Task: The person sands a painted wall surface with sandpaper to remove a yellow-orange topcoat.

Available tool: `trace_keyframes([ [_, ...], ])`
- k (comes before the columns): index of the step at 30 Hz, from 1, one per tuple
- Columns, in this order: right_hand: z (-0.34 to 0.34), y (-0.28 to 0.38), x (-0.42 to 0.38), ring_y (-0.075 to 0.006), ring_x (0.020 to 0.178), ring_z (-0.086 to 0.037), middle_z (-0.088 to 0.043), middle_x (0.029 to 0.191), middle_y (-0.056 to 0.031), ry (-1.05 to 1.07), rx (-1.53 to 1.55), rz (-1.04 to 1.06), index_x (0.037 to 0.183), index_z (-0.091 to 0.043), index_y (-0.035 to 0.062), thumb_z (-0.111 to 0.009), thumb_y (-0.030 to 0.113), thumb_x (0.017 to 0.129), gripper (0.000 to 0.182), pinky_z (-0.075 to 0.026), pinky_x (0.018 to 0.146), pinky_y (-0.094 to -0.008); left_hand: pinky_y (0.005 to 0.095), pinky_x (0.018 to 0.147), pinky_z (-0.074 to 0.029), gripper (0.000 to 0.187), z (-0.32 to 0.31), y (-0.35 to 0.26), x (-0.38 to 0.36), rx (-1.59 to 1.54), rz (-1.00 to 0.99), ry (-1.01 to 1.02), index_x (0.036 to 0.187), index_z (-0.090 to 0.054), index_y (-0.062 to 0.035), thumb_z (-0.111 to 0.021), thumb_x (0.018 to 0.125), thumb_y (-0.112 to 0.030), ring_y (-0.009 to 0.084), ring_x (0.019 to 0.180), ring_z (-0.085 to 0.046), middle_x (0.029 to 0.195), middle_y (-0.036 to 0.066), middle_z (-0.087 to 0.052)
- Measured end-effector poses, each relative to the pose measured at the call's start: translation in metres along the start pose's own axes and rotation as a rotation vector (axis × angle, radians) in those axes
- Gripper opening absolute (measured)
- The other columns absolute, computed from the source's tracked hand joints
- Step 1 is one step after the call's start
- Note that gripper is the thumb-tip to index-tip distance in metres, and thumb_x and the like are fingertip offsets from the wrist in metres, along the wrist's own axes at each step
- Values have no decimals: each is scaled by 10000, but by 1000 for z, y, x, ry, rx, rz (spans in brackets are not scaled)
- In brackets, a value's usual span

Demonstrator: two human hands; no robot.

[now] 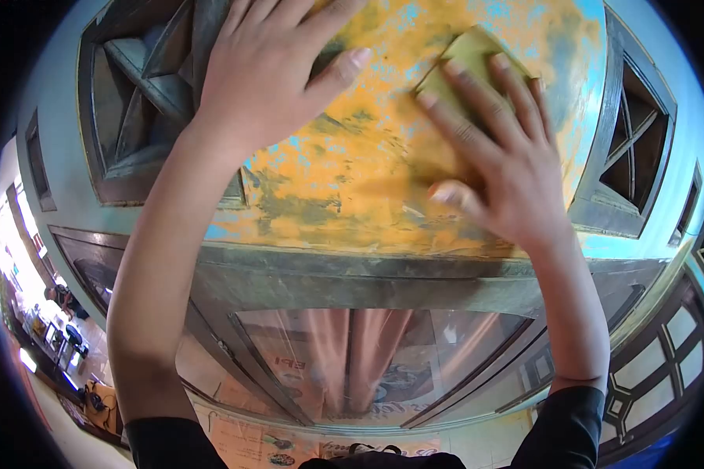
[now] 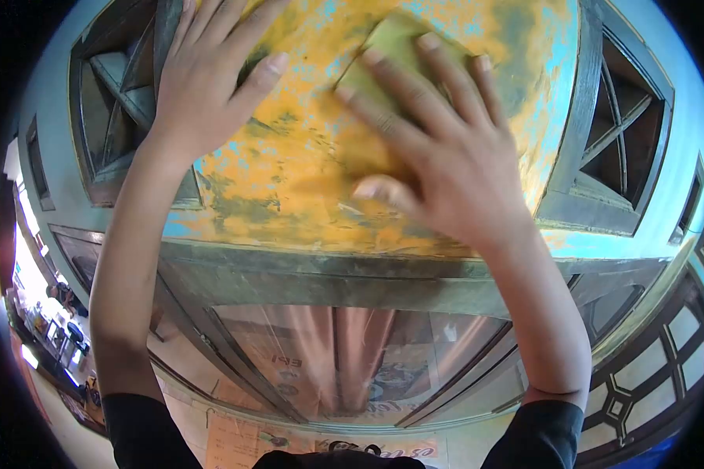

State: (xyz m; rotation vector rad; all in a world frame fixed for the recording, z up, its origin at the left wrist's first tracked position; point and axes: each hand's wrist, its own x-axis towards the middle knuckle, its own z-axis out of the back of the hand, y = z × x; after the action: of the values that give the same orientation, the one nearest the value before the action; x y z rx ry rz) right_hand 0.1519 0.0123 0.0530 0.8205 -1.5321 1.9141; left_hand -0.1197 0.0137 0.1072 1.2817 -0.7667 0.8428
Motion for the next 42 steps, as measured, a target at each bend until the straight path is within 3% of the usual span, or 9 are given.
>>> trace_keyframes([
  [7, -7, 14, 10, -413, 1429, -334, -455, 1508, -87, -97, -25, -143, 1435, -573, 298, -421, 811, 861, 785, -197, 1166, -620, 571, 1225, -124, 679, -4, 2, -5, -9, -26, -28, 1578, -308, -196, -479, 985, -477, 391, 1524, -144, 1658, 160, -173],
  [14, -4, 50, -15, -410, 1443, -331, -422, 1549, -119, 122, 38, 11, 1415, -590, 319, -385, 810, 873, 760, -184, 1184, -603, 569, 1226, -117, 660, -1, -10, -20, -45, -1, 14, 1570, -327, -188, -497, 979, -428, 384, 1522, -156, 1653, 159, -188],
  [18, -8, 30, -5, -404, 1444, -339, -432, 1539, -124, -53, -5, -179, 1374, -614, 387, -397, 825, 855, 713, -172, 1199, -590, 561, 1229, -114, 640, -1, -11, -23, -50, -14, 10, 1564, -338, -180, -477, 987, -420, 376, 1522, -159, 1650, 157, -199],
  [25, -7, 43, -13, -427, 1441, -338, -428, 1546, -127, 76, 12, -57, 1375, -618, 364, -409, 795, 884, 687, -196, 1183, -608, 556, 1231, -103, 609, -5, -9, -23, -77, -24, -48, 1563, -342, -183, -446, 1004, -401, 367, 1525, -153, 1652, 147, -199],
  [29, -14, 14, 0, -440, 1438, -336, -419, 1551, -145, -158, -49, -205, 1401, -600, 324, -384, 813, 879, 747, -203, 1175, -608, 554, 1232, -102, 606, 0, -11, -24, -88, -7, -21, 1556, -357, -176, -455, 998, -391, 365, 1529, -141, 1653, 145, -198],
  [31, -6, 43, -7, -437, 1442, -333, -414, 1557, -139, 50, -22, -127, 1413, -583, 341, -355, 829, 876, 761, -200, 1179, -607, 554, 1232, -100, 603, -1, -11, -23, -86, -14, -31, 1552, -367, -173, -459, 995, -383, 364, 1530, -137, 1654, 143, -197],
  [35, -4, 35, -12, -382, 1444, -358, -414, 1568, -78, 115, -46, 3, 1422, -539, 428, -331, 844, 860, 730, -219, 1180, -612, 556, 1233, -95, 616, 2, -12, -22, -92, 1, -2, 1553, -364, -179, -468, 985, -391, 362, 1531, -133, 1656, 138, -194],
  [39, -8, 10, -4, -412, 1446, -337, -408, 1567, -96, -109, -13, -175, 1432, -544, 394, -389, 782, 897, 680, -204, 1171, -635, 557, 1234, -89, 632, 0, -11, -20, -94, 1, 15, 1564, -342, -188, -471, 983, -402, 360, 1532, -130, 1656, 136, -192],
  [42, -4, 60, -27, -389, 1457, -336, -404, 1578, -39, 147, 55, 11, 1442, -512, 437, -317, 817, 891, 697, -165, 1209, -594, 556, 1236, -83, 640, -1, -10, -21, -81, -7, -5, 1568, -333, -190, -472, 985, -415, 357, 1535, -123, 1657, 135, -189],
])
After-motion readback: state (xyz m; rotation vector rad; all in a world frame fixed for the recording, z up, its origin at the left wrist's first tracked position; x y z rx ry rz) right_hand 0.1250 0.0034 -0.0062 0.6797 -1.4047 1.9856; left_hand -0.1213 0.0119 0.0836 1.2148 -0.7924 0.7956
